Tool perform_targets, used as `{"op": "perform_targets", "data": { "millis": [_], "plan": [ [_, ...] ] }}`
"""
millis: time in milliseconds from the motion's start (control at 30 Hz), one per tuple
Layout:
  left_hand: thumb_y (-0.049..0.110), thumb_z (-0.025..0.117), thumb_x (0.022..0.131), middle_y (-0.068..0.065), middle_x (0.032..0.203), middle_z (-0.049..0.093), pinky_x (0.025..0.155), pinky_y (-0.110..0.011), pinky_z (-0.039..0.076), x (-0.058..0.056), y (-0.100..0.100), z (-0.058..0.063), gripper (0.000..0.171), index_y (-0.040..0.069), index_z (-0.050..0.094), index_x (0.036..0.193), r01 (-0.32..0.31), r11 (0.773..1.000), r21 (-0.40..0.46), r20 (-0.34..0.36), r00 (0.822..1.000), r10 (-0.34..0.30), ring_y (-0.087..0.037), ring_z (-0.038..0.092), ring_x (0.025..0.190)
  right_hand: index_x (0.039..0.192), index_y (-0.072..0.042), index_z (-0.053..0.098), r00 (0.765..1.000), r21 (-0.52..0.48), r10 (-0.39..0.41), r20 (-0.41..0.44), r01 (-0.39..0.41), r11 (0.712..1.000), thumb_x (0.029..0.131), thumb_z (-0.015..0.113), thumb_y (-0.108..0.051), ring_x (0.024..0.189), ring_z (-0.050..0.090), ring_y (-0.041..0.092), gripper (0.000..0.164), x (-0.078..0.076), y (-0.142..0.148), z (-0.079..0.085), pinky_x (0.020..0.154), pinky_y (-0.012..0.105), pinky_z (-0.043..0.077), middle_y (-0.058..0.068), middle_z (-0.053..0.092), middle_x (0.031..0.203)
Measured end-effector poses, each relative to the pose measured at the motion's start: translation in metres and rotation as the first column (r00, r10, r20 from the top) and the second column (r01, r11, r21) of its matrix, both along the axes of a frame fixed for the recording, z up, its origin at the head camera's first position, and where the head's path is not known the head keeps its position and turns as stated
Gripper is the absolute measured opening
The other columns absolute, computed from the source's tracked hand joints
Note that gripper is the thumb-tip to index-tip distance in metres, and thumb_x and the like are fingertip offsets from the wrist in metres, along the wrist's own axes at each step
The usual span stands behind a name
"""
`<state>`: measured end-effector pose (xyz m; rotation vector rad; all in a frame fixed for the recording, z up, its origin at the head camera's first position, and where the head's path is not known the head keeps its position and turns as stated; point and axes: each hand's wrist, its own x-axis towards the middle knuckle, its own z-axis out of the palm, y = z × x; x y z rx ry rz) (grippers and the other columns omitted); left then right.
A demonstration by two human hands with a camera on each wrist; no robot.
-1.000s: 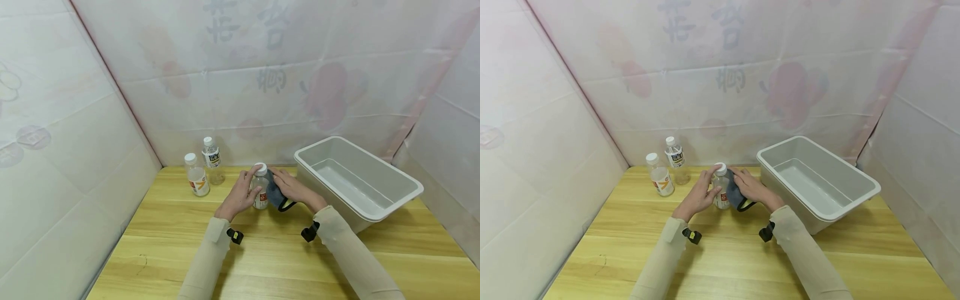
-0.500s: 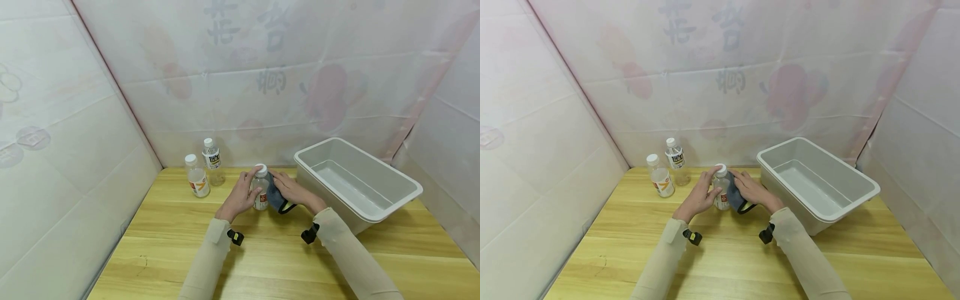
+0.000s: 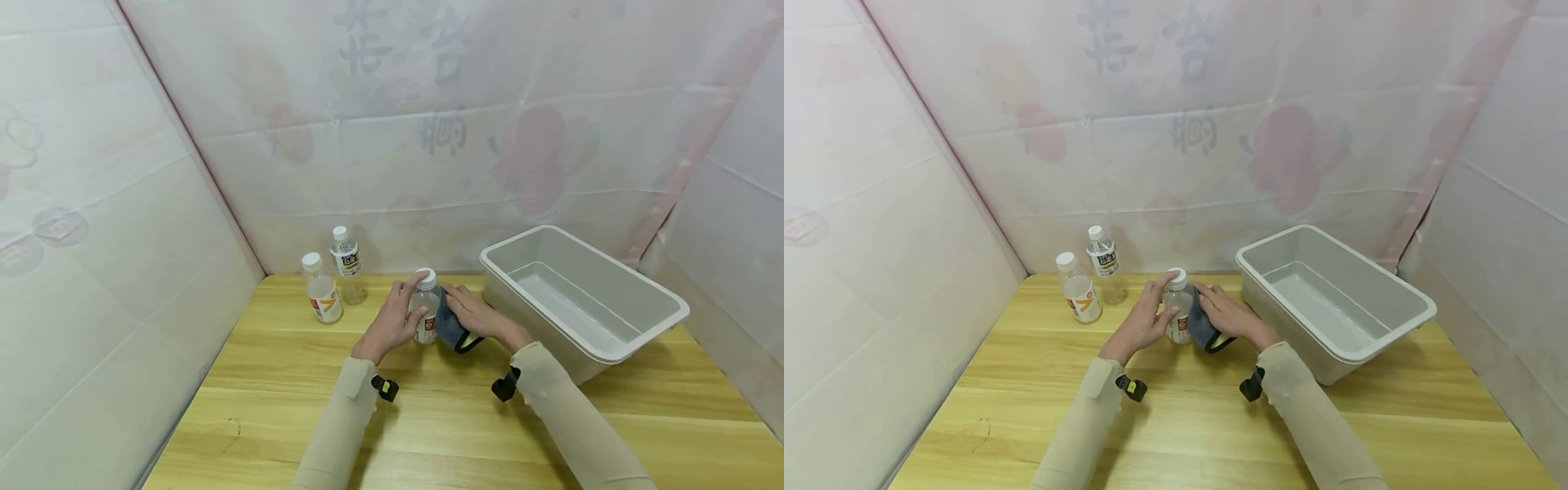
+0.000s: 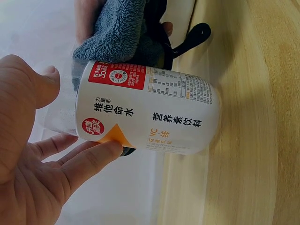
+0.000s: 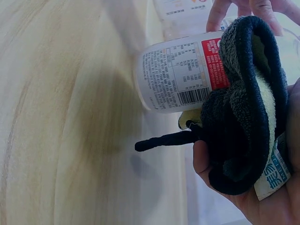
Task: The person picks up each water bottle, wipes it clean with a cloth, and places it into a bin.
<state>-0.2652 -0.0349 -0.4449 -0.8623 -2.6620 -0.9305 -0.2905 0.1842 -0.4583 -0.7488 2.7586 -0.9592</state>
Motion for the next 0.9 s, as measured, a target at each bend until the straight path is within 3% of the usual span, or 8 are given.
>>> {"op": "perform_targets", "data": {
  "millis": [567, 900],
  "plan": [
    [0.030, 0.047, 0.092, -0.013, 0.113, 0.042, 0.060, -0.021, 0.041, 0.0008, 0.0009, 0.0021, 0.065, 0.040, 0.005, 0.141, -0.006, 1.000, -0.009, -0.032, 0.999, 0.006, -0.012, 0.045, 0.071, 0.144, -0.034, 0.015, 1.000, 0.014, -0.011, -0.014, 0.012, 1.000, 0.099, 0.018, -0.041, 0.114, 0.045, 0.030, 0.046, 0.0015, -0.0002, -0.0033, 0.094, 0.051, 0.036, 0.015, 0.041, 0.128],
    [0.030, 0.048, 0.092, -0.012, 0.114, 0.042, 0.062, -0.023, 0.042, 0.0019, 0.0007, 0.0022, 0.067, 0.043, 0.005, 0.140, -0.023, 1.000, -0.008, -0.002, 1.000, 0.023, -0.013, 0.046, 0.073, 0.144, -0.032, 0.016, 1.000, 0.026, -0.028, -0.014, 0.029, 0.999, 0.099, 0.019, -0.040, 0.114, 0.045, 0.028, 0.046, 0.0066, -0.0018, -0.0057, 0.094, 0.049, 0.037, 0.015, 0.043, 0.126]
  ]
}}
